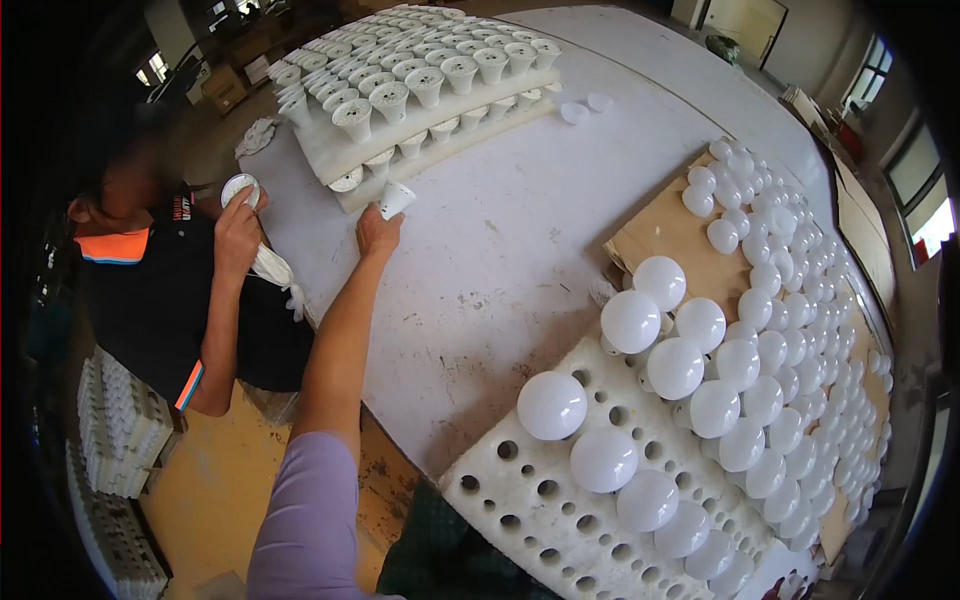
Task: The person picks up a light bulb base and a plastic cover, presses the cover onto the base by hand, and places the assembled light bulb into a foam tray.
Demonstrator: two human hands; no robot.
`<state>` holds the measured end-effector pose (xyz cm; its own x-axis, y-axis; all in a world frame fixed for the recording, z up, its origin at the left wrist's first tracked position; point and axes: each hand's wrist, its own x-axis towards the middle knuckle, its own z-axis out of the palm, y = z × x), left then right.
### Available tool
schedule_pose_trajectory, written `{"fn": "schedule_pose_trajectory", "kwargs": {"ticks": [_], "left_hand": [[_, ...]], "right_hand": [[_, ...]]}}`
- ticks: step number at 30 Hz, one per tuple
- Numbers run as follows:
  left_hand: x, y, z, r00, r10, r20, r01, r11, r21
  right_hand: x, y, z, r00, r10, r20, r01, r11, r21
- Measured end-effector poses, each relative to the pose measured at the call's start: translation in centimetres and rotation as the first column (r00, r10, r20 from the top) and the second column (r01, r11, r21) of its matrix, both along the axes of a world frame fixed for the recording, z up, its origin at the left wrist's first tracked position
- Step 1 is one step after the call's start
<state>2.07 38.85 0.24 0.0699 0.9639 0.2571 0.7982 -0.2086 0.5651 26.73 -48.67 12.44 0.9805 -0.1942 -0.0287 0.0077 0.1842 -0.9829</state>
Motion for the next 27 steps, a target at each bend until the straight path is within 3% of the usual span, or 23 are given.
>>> {"fn": "schedule_pose_trajectory", "kwargs": {"ticks": [1,2,3,4,5,6,7,11,13,14,16,18,20,22,27], "left_hand": [[-0.6,-1.2,0.2,0.993,-0.067,0.102,0.066,0.998,0.015],[-1.4,-2.0,0.2,0.984,-0.117,0.135,0.118,0.993,-0.004],[-2.2,-3.6,0.5,0.927,-0.170,0.334,0.199,0.979,-0.054],[-3.1,-6.0,0.6,0.802,-0.213,0.558,0.303,0.950,-0.072],[-4.1,-8.8,1.3,0.624,-0.242,0.743,0.482,0.868,-0.122],[-4.3,-13.3,3.3,0.432,-0.164,0.887,0.537,0.837,-0.107],[-5.4,-17.1,5.3,0.363,-0.125,0.923,0.609,0.782,-0.133],[-10.6,-27.5,7.0,0.170,-0.267,0.949,0.879,0.477,-0.024],[-11.4,-33.5,8.9,0.150,-0.316,0.937,0.951,0.305,-0.049],[-11.8,-35.8,9.2,0.142,-0.378,0.915,0.979,0.188,-0.075],[-11.1,-41.4,10.5,0.207,-0.337,0.919,0.978,0.048,-0.202],[-9.6,-45.8,11.0,0.155,-0.513,0.845,0.966,-0.100,-0.238],[-7.1,-48.8,13.1,-0.067,-0.708,0.703,0.987,-0.152,-0.059],[-6.2,-51.1,13.4,-0.055,-0.603,0.796,0.966,-0.233,-0.109],[-5.4,-53.2,13.4,-0.027,-0.441,0.897,0.956,-0.274,-0.106]], "right_hand": [[0.0,0.6,0.5,0.995,0.055,0.086,-0.058,0.998,0.038],[3.7,-7.7,-2.8,0.991,0.078,0.110,-0.085,0.995,0.059],[2.2,-5.8,-1.6,0.934,0.317,0.163,-0.334,0.938,0.091],[0.9,-3.7,-0.7,0.990,0.104,0.096,-0.117,0.983,0.140],[-0.1,-2.1,-0.1,0.993,0.073,0.097,-0.093,0.971,0.221],[-0.5,-1.6,-0.3,0.938,0.258,0.233,-0.301,0.938,0.173],[-2.6,3.4,2.6,0.847,0.450,0.281,-0.493,0.864,0.104],[-7.5,10.3,4.0,0.719,0.613,0.327,-0.656,0.755,0.027],[-9.1,12.5,3.6,0.627,0.696,0.350,-0.744,0.668,0.002],[-10.2,13.6,3.4,0.643,0.694,0.323,-0.743,0.669,0.041],[-11.8,14.4,2.2,0.638,0.717,0.280,-0.768,0.617,0.170],[-13.7,15.6,2.2,0.626,0.749,0.218,-0.780,0.593,0.200],[-14.6,16.0,1.1,0.557,0.806,0.200,-0.829,0.521,0.206],[-15.9,16.6,0.7,0.521,0.838,0.163,-0.844,0.478,0.244],[-17.3,16.8,-0.4,0.457,0.875,0.161,-0.880,0.418,0.226]]}}
